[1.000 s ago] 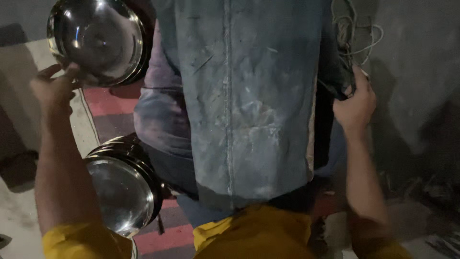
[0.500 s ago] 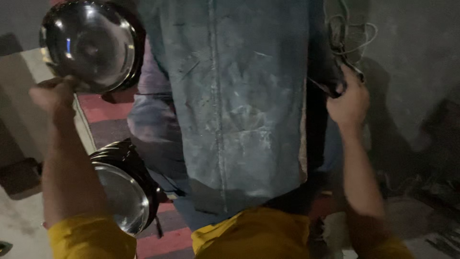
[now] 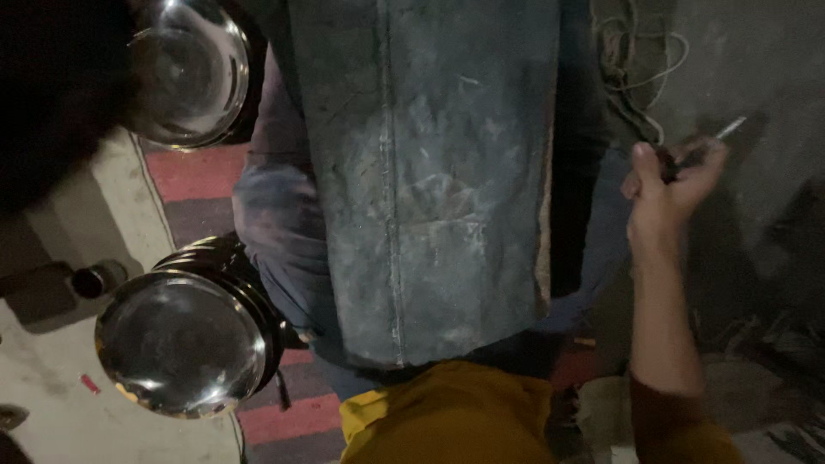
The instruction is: The person sits on the floor holding a brass plate on their lap and trims its scalloped edge with shears, cutting along the rim. They rotate the plate as they cut, set finished plates onto a stack beside them, and pick up the next plate to continue trimming.
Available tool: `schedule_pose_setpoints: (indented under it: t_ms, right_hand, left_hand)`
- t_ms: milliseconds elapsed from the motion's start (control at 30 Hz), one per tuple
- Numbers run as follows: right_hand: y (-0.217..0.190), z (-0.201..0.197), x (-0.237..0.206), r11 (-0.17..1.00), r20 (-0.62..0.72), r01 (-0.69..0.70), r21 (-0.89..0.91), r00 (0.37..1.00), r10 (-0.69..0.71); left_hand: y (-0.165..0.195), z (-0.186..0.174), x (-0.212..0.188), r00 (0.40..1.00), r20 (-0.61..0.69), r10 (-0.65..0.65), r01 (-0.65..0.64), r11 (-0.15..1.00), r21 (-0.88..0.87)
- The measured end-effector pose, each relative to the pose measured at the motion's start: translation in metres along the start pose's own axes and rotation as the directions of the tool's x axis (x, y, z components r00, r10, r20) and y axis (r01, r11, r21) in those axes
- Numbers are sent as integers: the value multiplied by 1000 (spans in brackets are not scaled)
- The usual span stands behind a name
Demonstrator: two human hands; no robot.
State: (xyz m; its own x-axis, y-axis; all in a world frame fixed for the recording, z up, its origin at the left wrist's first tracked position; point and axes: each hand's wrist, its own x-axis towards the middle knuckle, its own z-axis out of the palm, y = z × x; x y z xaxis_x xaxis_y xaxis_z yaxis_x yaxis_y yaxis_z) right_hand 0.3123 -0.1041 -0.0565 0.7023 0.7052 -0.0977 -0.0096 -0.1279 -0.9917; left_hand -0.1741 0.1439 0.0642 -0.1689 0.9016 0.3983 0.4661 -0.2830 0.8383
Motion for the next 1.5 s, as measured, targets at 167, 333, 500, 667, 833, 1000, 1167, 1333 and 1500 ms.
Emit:
schedule_pose_setpoints:
  t_ms: [167, 333, 500, 667, 833, 1000, 1167, 1333, 1500]
  right_hand:
    - [-26, 26, -35, 938, 384, 1, 347, 912, -143]
    - [-45, 50, -41, 777, 663, -421, 468, 749, 6]
    - [-66, 34, -25, 938, 546, -187, 292, 838, -3]
    - [-94, 15, -7, 813, 459, 429, -393, 858, -231]
    - [-109, 35, 2, 841, 551, 471, -265, 790, -269]
    - [-123, 48, -25, 833, 502, 372, -409, 854, -135]
    - [-113, 54, -35, 598, 580, 614, -516, 764, -284]
    - [-107, 47, -33, 570, 704, 581, -581, 710, -7]
    - [-93, 21, -6, 478, 934, 812, -334, 355, 49]
  left_hand:
    - [31, -7, -17, 967, 176, 185, -166, 979, -120]
    - [59, 56, -75, 879, 407, 247, -194, 967, -167]
    - [48, 93, -111, 907, 420, 37, -6, 997, -76]
    - [69, 78, -113, 866, 500, 30, -221, 918, 329]
    - [101, 114, -115, 794, 606, 41, -373, 819, 435]
    - [99, 141, -103, 785, 620, -8, -457, 669, 586]
    - [85, 133, -113, 805, 589, -64, -392, 688, 611]
    - [74, 136, -144, 825, 563, -43, -392, 674, 626]
    - [69, 136, -150, 827, 556, -77, -373, 665, 647]
